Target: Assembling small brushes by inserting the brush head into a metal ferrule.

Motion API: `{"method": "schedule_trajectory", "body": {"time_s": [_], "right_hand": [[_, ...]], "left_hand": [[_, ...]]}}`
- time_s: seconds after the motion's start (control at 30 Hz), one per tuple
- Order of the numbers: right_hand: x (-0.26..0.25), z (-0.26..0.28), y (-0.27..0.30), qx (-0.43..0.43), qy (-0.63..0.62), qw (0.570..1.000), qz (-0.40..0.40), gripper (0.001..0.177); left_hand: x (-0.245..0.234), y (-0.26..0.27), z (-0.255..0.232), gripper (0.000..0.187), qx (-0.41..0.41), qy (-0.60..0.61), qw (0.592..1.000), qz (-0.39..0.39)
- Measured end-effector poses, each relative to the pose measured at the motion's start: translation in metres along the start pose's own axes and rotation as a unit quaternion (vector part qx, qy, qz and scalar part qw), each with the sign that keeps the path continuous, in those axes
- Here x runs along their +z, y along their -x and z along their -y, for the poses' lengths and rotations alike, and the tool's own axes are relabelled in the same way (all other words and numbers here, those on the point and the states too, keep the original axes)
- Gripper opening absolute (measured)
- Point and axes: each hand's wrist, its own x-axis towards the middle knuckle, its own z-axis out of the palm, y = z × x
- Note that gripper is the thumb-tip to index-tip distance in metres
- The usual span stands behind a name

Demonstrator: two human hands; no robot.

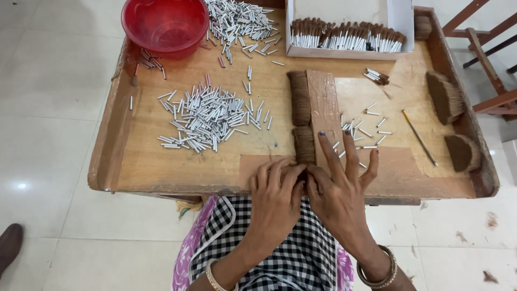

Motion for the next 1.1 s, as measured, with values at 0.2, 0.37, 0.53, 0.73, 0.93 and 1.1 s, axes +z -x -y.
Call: {"method": "schedule_trajectory", "body": {"time_s": [0.2,0.37,0.53,0.73,0.93,1.1], "right_hand": [[0.005,-0.006,0.005,-0.001,-0.040,0.998,-0.043,0.009],[-0.006,-0.004,0.014,0.013,-0.064,0.992,-0.109,0.009],[-0.018,0.003,0.025,0.001,-0.012,0.990,-0.139,0.011],[-0.046,0.017,0.006,0.039,-0.110,0.987,-0.108,0.026],[-0.015,0.004,0.025,0.086,-0.376,0.913,-0.133,0.025],[-0.025,0.013,0.017,0.023,-0.283,0.940,-0.190,0.024]], "left_hand": [[0.010,-0.015,0.007,0.024,0.031,-0.056,0.998,-0.007],[0.004,-0.020,0.005,0.017,0.024,-0.056,0.998,-0.005],[-0.013,-0.015,-0.012,0.019,0.058,0.022,0.997,-0.038],[-0.019,-0.007,-0.014,0.018,0.066,0.048,0.996,-0.035],[-0.027,0.000,-0.014,0.022,0.054,0.095,0.994,-0.019],[-0.034,-0.001,-0.006,0.033,-0.051,0.317,0.946,0.042]]}}
